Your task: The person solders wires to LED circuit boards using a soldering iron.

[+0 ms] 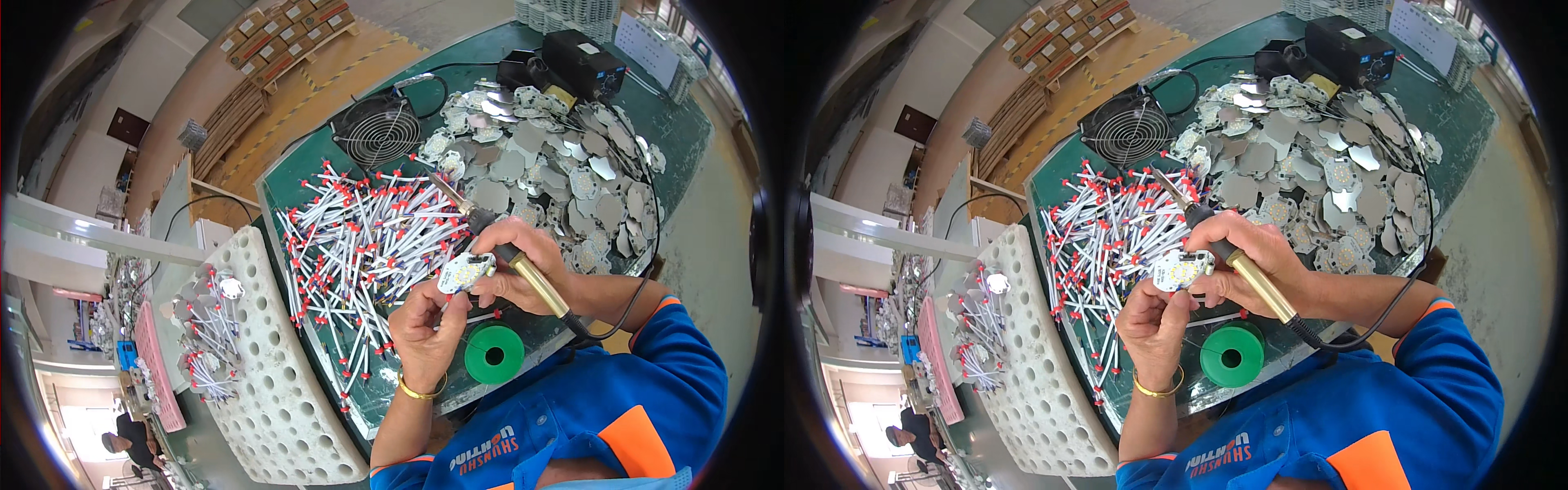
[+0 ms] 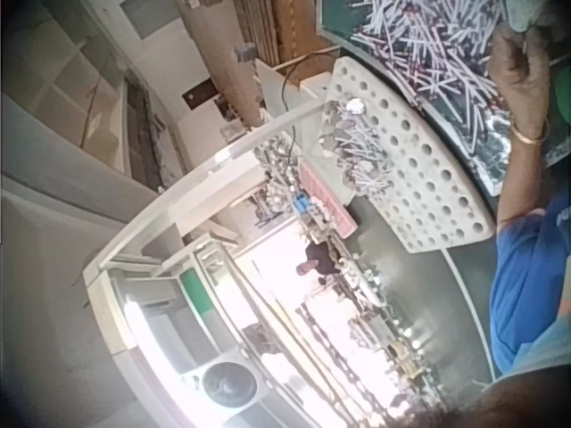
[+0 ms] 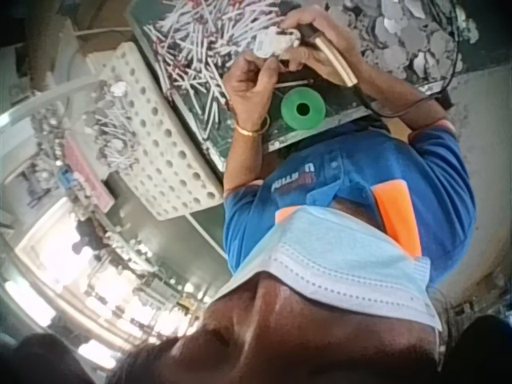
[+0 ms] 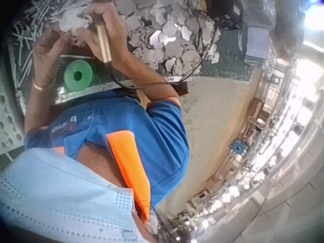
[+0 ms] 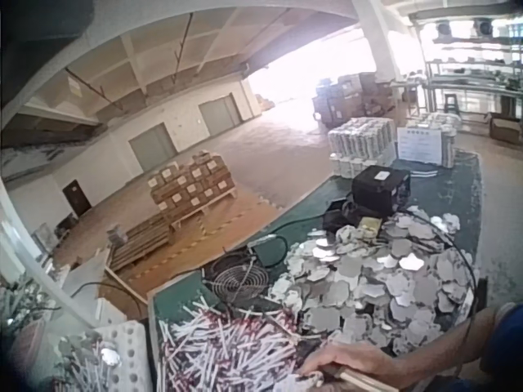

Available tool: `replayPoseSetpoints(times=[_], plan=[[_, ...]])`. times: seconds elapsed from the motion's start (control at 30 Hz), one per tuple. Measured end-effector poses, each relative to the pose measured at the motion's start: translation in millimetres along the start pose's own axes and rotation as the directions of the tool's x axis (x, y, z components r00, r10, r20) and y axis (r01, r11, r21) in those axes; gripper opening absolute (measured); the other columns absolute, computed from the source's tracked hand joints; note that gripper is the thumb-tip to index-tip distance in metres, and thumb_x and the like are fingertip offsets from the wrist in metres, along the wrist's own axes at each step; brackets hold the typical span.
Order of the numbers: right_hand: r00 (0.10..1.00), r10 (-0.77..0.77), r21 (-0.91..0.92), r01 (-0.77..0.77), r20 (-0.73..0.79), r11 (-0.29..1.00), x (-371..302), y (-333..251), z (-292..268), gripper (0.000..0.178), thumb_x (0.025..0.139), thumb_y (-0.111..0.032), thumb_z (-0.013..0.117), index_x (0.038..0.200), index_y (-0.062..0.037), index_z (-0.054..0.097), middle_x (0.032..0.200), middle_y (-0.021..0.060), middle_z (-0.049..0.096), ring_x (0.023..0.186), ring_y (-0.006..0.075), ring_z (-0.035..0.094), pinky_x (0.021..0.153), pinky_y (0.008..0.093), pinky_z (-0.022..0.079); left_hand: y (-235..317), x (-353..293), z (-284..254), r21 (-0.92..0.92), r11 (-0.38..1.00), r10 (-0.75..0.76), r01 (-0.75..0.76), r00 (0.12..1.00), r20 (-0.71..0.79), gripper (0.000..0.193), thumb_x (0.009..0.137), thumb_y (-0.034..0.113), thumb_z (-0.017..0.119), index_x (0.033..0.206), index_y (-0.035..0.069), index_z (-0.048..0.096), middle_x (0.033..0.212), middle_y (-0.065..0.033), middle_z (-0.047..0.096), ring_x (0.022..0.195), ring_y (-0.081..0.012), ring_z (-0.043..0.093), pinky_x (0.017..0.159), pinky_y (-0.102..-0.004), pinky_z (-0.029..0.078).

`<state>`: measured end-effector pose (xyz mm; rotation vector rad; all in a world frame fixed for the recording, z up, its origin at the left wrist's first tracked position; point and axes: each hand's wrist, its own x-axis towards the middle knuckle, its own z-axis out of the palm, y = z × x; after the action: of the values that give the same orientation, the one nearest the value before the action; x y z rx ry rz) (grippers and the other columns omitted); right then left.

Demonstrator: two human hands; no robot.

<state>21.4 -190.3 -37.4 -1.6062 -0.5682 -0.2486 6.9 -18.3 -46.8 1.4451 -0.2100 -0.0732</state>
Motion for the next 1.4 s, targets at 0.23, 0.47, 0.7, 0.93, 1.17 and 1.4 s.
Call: replayPoseSetpoints(times=[0.23, 0.47, 0.7, 0.93, 1.17, 1.4], plan=[[1.0, 0.025, -0.034, -0.025, 0.004, 0.999, 3, -4, 2, 0.033, 0.08, -0.014, 0.066, 0.106, -0.0023, 0.049, 0.091, 0.0075, 0.056, 0.063, 0.0116, 0.062, 0.051, 0.0232, 0.052, -3, 1, -4, 0.07, 0.998, 0.002, -0.001, 1.0, -0.019, 0.008, 0.08, 0.0, 0.063, 0.076, 0.002, 0.057, 0.07, 0.0042, 0.054, 0.057, 0.0005, 0.042, 0.048, -0.0145, 0.032], [1.0, 0.019, -0.085, -0.019, 0.01, 0.996, 3, -5, 3, 0.034, 0.078, -0.015, 0.068, 0.105, -0.0025, 0.051, 0.09, 0.0074, 0.058, 0.064, 0.0117, 0.06, 0.05, 0.0244, 0.051, 2, 0, -8, 0.006, 0.999, -0.049, 0.049, 0.999, 0.0, 0.005, 0.081, 0.002, 0.063, 0.079, 0.001, 0.059, 0.066, 0.0059, 0.051, 0.058, 0.0001, 0.042, 0.05, -0.0152, 0.033], [0.977, -0.213, -0.231, 0.205, -0.01, 0.951, -12, -7, -12, 0.029, 0.075, -0.009, 0.068, 0.1, -0.0027, 0.055, 0.075, 0.0054, 0.061, 0.062, 0.0145, 0.059, 0.054, 0.0268, 0.048, 22, -12, -13, -0.059, 0.98, -0.194, 0.19, 0.978, -0.079, 0.009, 0.082, 0.001, 0.059, 0.073, 0.002, 0.057, 0.065, 0.0013, 0.058, 0.058, -0.0013, 0.047, 0.052, -0.0164, 0.034], [0.871, -0.451, -0.123, 0.478, 0.196, 0.87, -29, -14, -27, 0.056, 0.082, -0.053, 0.053, 0.096, 0.0009, 0.061, 0.061, 0.004, 0.048, 0.05, 0.0209, 0.046, 0.048, 0.0345, 0.033, 20, -39, -15, -0.197, 0.943, -0.301, 0.269, 0.94, -0.16, 0.01, 0.081, 0.004, 0.061, 0.072, 0.004, 0.057, 0.065, 0.0008, 0.058, 0.056, -0.001, 0.045, 0.052, -0.0156, 0.032], [0.864, -0.456, -0.056, 0.477, 0.211, 0.877, -43, -27, -32, 0.027, 0.081, -0.028, 0.058, 0.093, -0.0052, 0.064, 0.059, -0.0001, 0.045, 0.048, 0.0163, 0.044, 0.055, 0.032, 0.034, 19, -49, -8, -0.225, 0.934, -0.318, 0.278, 0.934, -0.166, 0.009, 0.081, 0.003, 0.06, 0.072, 0.004, 0.057, 0.065, 0.0003, 0.059, 0.056, -0.0008, 0.046, 0.051, -0.0155, 0.032], [0.879, -0.436, -0.061, 0.454, 0.191, 0.889, -43, -33, -24, 0.035, 0.057, 0.0, 0.055, 0.088, -0.011, 0.065, 0.055, -0.0028, 0.042, 0.043, 0.0144, 0.039, 0.054, 0.0291, 0.032, 20, -52, -6, -0.227, 0.94, -0.296, 0.256, 0.942, -0.161, 0.009, 0.081, 0.002, 0.06, 0.073, 0.004, 0.057, 0.065, 0.0003, 0.06, 0.056, -0.0004, 0.046, 0.051, -0.0156, 0.032]])
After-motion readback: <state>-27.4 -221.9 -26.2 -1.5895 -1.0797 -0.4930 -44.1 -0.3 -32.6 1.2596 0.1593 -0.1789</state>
